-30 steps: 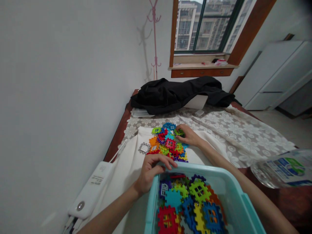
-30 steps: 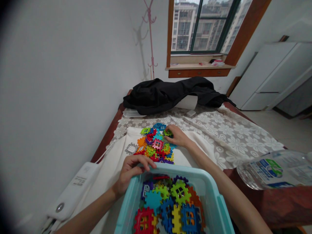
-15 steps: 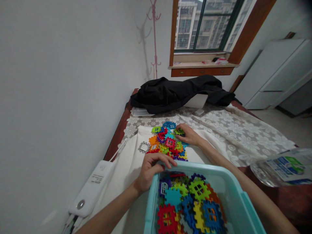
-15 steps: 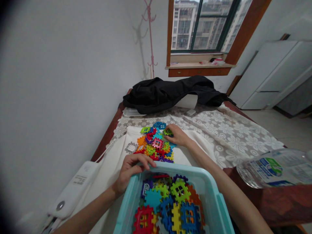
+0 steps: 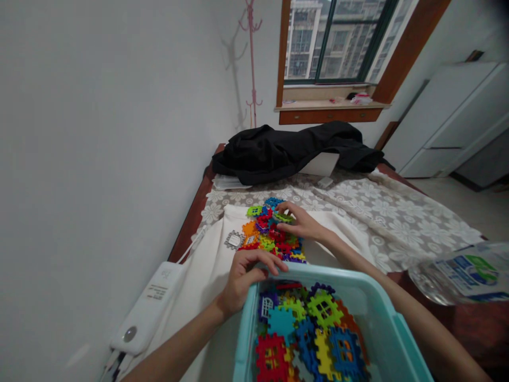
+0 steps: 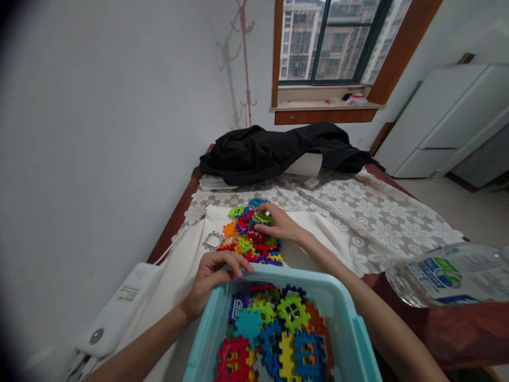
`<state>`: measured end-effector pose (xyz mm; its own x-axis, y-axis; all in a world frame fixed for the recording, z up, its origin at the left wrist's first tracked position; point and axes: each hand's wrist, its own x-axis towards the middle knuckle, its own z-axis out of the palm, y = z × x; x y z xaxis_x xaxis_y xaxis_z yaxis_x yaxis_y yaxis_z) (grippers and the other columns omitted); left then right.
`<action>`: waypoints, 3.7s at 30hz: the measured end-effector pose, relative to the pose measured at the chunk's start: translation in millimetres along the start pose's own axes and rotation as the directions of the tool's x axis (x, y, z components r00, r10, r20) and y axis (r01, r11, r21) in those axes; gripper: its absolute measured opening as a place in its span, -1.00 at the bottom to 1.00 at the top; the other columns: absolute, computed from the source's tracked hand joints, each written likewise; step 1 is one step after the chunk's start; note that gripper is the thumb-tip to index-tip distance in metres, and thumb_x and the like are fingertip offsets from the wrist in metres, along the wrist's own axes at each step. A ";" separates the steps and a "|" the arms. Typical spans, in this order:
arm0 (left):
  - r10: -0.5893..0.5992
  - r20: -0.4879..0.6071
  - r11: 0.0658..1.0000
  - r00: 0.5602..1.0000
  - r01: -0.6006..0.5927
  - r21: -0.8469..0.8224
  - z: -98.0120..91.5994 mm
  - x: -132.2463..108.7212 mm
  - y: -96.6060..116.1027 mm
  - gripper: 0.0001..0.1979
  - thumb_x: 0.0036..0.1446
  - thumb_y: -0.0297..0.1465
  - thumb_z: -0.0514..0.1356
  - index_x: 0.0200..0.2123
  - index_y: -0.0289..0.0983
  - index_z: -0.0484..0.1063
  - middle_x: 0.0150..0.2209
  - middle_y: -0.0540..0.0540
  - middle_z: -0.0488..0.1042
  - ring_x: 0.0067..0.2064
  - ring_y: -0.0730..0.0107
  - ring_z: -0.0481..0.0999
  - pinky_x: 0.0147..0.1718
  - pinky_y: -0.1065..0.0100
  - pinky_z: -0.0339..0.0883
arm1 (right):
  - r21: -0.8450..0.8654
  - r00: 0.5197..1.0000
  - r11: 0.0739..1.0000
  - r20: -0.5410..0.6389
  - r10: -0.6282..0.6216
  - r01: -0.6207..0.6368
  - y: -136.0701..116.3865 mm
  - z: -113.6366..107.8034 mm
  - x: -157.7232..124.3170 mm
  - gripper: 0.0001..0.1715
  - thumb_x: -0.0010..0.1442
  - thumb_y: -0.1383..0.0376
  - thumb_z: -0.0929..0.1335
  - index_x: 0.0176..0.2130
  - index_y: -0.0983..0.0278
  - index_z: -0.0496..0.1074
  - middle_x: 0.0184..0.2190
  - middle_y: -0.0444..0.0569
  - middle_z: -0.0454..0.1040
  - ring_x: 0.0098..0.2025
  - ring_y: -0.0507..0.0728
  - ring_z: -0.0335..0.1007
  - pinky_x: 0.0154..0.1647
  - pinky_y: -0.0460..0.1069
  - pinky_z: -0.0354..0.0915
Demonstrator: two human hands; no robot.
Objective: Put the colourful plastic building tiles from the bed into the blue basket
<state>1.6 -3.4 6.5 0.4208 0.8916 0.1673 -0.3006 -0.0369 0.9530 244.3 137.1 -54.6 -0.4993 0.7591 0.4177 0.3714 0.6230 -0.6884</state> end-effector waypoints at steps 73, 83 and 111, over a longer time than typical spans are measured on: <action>0.025 0.036 1.000 0.999 -0.025 -0.010 0.1 -0.1 -3.1 -0.79 -0.02 -0.57 0.22 -0.39 -0.29 0.68 -0.23 -0.14 0.73 -0.17 0.24 0.64 -0.14 0.36 0.41 | -0.025 0.842 0.975 0.499 0.204 -0.221 -81.2 -22.0 7.4 -0.38 0.07 0.12 0.56 0.08 0.30 0.54 -0.19 -0.05 0.59 -0.28 0.10 0.41 -0.23 -0.02 0.33; 0.031 0.038 0.999 0.999 -0.030 -0.017 -0.2 0.1 -4.0 -0.79 -0.02 -0.58 0.22 -0.39 -0.29 0.68 -0.24 -0.14 0.72 -0.17 0.25 0.64 -0.12 0.35 0.44 | 0.265 0.897 0.940 0.435 0.080 -0.213 -94.6 -73.1 7.0 -0.44 0.15 0.06 0.53 0.07 0.26 0.53 -0.02 -0.01 0.57 -0.05 0.18 0.49 -0.01 0.02 0.39; 0.033 -0.002 0.999 0.999 -0.033 -0.014 0.8 -0.3 -4.3 -0.81 -0.03 -0.56 0.25 -0.42 -0.28 0.68 -0.29 -0.14 0.72 -0.22 0.24 0.64 -0.15 0.33 0.43 | 0.469 0.516 0.829 0.813 -0.271 -0.304 -162.5 -69.7 -15.1 -0.37 0.28 0.00 0.51 0.18 0.32 0.55 -0.18 0.09 0.69 -0.19 0.12 0.64 -0.16 -0.06 0.48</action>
<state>3.4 -3.9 2.5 0.4093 0.8906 0.1984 -0.3264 -0.0601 0.9433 246.0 37.5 92.3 -0.9944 0.0692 -0.0802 0.0925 0.1977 -0.9759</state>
